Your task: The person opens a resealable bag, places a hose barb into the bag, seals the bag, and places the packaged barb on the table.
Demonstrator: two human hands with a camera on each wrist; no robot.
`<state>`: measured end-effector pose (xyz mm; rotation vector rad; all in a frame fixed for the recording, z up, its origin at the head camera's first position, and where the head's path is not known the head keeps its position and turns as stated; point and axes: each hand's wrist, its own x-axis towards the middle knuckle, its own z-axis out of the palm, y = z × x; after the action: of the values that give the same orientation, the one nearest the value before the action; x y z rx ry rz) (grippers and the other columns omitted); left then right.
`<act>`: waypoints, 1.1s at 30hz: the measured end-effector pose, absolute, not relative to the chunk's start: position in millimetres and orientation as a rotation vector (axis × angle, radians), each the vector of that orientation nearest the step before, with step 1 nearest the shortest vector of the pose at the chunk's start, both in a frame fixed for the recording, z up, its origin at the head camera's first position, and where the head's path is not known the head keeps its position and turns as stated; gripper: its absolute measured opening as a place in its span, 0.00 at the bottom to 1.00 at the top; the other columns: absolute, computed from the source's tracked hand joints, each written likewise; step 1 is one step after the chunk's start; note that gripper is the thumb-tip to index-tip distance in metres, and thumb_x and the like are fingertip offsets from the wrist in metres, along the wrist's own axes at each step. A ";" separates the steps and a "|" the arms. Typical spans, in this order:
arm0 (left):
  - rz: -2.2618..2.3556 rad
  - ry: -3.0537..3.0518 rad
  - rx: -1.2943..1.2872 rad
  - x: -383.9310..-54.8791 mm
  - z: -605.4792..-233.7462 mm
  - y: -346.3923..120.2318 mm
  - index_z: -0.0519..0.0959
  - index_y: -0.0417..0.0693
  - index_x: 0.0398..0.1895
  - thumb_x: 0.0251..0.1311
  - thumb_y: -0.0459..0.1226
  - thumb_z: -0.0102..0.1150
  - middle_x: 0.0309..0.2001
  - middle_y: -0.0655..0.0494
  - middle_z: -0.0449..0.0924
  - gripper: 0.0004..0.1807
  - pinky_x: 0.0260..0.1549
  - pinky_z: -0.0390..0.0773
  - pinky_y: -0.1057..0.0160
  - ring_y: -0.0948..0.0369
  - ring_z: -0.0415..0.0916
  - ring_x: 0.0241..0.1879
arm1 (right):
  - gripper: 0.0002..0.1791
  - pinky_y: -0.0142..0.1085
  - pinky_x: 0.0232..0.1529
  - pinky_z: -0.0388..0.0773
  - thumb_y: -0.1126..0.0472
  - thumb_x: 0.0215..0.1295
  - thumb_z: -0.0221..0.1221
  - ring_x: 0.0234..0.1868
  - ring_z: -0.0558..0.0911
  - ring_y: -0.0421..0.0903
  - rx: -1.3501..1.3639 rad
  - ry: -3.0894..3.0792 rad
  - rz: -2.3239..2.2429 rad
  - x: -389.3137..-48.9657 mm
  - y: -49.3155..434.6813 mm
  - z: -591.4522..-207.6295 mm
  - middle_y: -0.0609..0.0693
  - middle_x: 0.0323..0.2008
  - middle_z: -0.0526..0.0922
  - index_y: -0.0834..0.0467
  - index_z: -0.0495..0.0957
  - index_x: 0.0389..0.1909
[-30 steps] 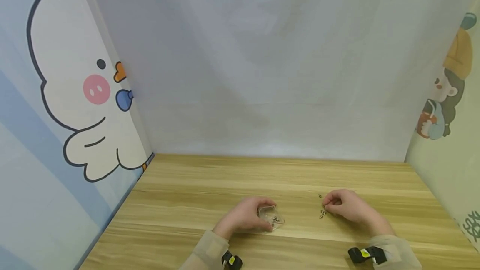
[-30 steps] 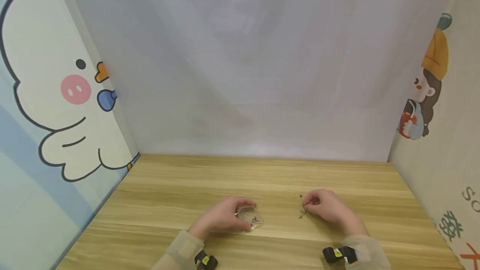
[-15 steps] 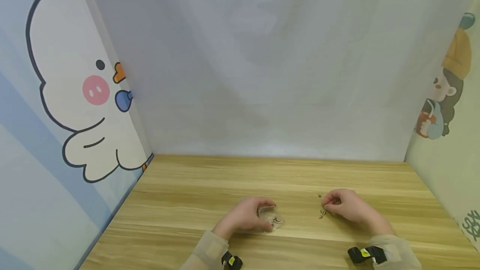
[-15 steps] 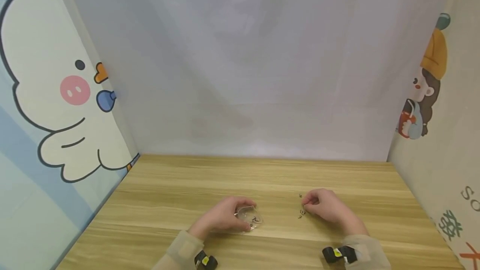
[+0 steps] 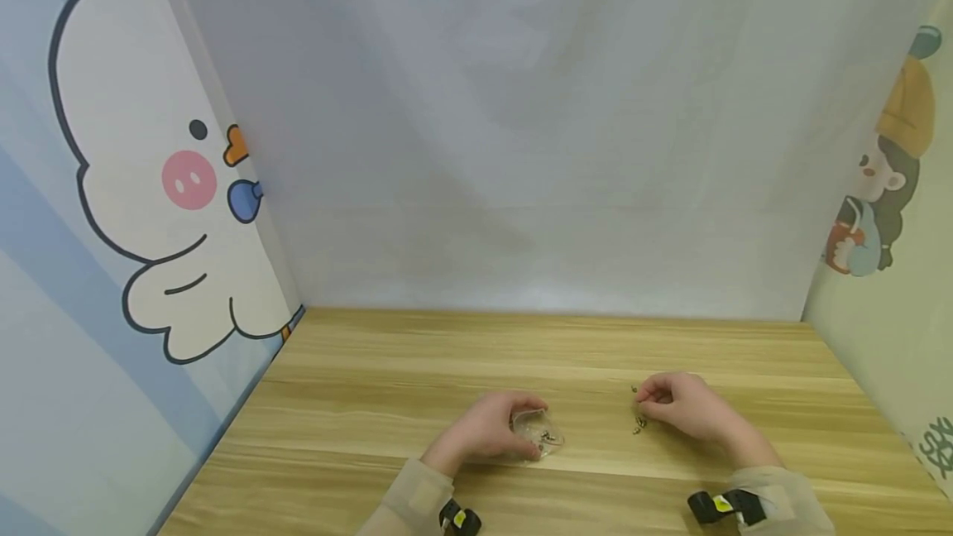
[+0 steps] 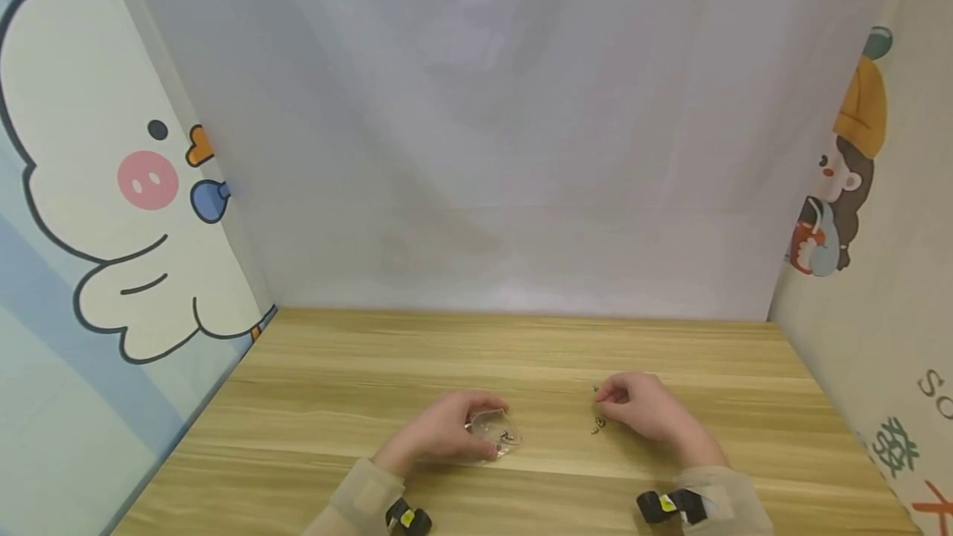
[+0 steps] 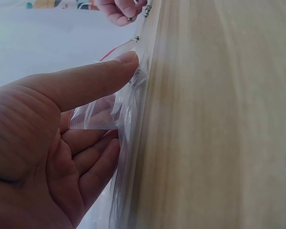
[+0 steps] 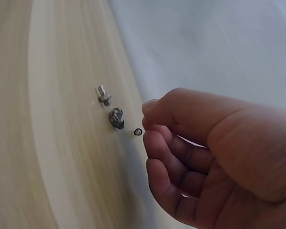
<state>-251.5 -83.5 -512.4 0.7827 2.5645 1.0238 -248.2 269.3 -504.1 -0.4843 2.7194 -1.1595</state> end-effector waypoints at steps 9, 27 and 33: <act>1.027 2.562 0.784 -250.6 -512.2 -84.7 0.84 0.53 0.65 0.48 0.41 0.86 0.64 0.61 0.83 0.37 0.66 0.74 0.55 0.62 0.77 0.60 | 0.06 0.34 0.41 0.81 0.62 0.70 0.69 0.40 0.83 0.43 -0.526 2.715 -1.197 -246.0 251.3 -498.8 0.45 0.36 0.86 0.60 0.86 0.43; 1.019 2.574 0.781 -252.0 -512.1 -83.3 0.84 0.53 0.65 0.47 0.41 0.86 0.65 0.60 0.83 0.37 0.67 0.73 0.55 0.60 0.78 0.62 | 0.06 0.34 0.34 0.83 0.66 0.69 0.68 0.34 0.83 0.41 -0.598 2.639 -1.298 -242.2 229.9 -496.8 0.48 0.34 0.86 0.64 0.86 0.43; 1.019 2.568 0.777 -252.4 -513.6 -84.1 0.84 0.53 0.65 0.48 0.41 0.86 0.64 0.61 0.83 0.37 0.67 0.73 0.54 0.60 0.77 0.62 | 0.04 0.33 0.36 0.82 0.65 0.68 0.69 0.35 0.82 0.38 -0.641 2.682 -1.266 -242.3 219.4 -501.7 0.44 0.33 0.86 0.61 0.87 0.41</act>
<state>-252.4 -84.1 -513.6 0.7766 2.5683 1.0194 -242.3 219.4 -501.7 -0.6412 2.6824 -1.2657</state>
